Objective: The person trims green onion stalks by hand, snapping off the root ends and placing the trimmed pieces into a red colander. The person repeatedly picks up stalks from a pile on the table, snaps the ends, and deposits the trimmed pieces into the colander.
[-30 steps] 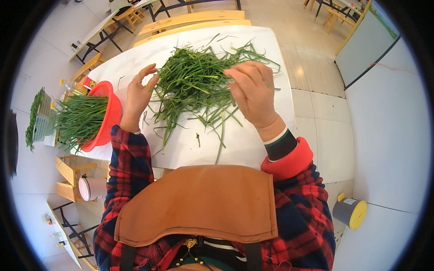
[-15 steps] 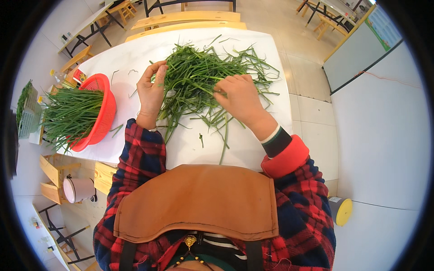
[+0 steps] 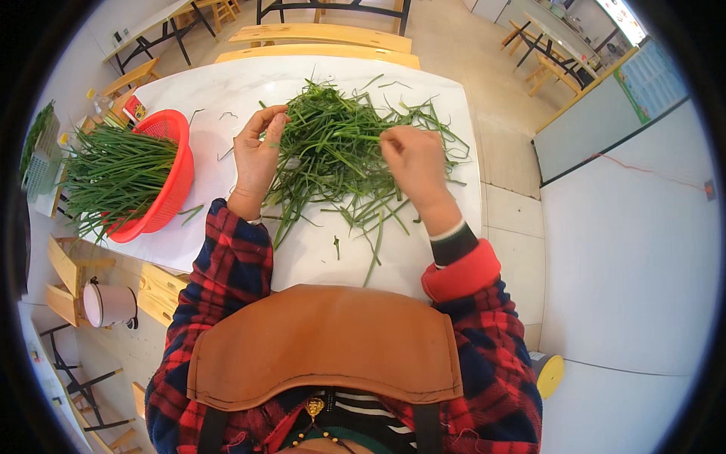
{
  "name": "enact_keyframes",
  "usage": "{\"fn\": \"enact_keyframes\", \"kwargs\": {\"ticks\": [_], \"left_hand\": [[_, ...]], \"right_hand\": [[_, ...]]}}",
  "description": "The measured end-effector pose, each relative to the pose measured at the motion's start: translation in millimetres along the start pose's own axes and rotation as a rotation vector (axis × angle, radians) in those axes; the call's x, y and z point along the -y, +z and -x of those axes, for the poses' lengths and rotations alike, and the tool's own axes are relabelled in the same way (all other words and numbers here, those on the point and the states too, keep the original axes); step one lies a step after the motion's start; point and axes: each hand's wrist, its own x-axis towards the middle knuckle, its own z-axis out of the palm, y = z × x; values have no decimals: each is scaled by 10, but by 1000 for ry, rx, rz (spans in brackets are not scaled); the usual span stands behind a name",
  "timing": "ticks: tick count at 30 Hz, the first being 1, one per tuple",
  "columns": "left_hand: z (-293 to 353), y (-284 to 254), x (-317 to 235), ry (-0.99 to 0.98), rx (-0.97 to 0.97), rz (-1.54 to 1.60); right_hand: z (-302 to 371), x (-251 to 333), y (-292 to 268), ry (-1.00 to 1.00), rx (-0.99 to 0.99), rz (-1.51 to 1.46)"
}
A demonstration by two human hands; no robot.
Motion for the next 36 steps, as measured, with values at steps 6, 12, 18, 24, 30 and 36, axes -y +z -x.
{"fn": "enact_keyframes", "kwargs": {"ticks": [6,12,18,24,30,36], "left_hand": [[-17,-7,14,27,11,-83],[-23,-56,45,-15,20,5],[-30,-35,97,-29,31,45],[-3,-2,78,-32,43,37],[3,17,51,-33,46,26],[-3,-17,-9,-33,37,31]], "right_hand": [[-123,184,-621,1,-287,-202],[-47,75,-758,203,-144,-327],[87,-155,-583,85,-1,-46],[-61,-9,42,-206,154,53],[-308,198,501,-461,120,378],[-506,369,136,-236,69,-115]]}}
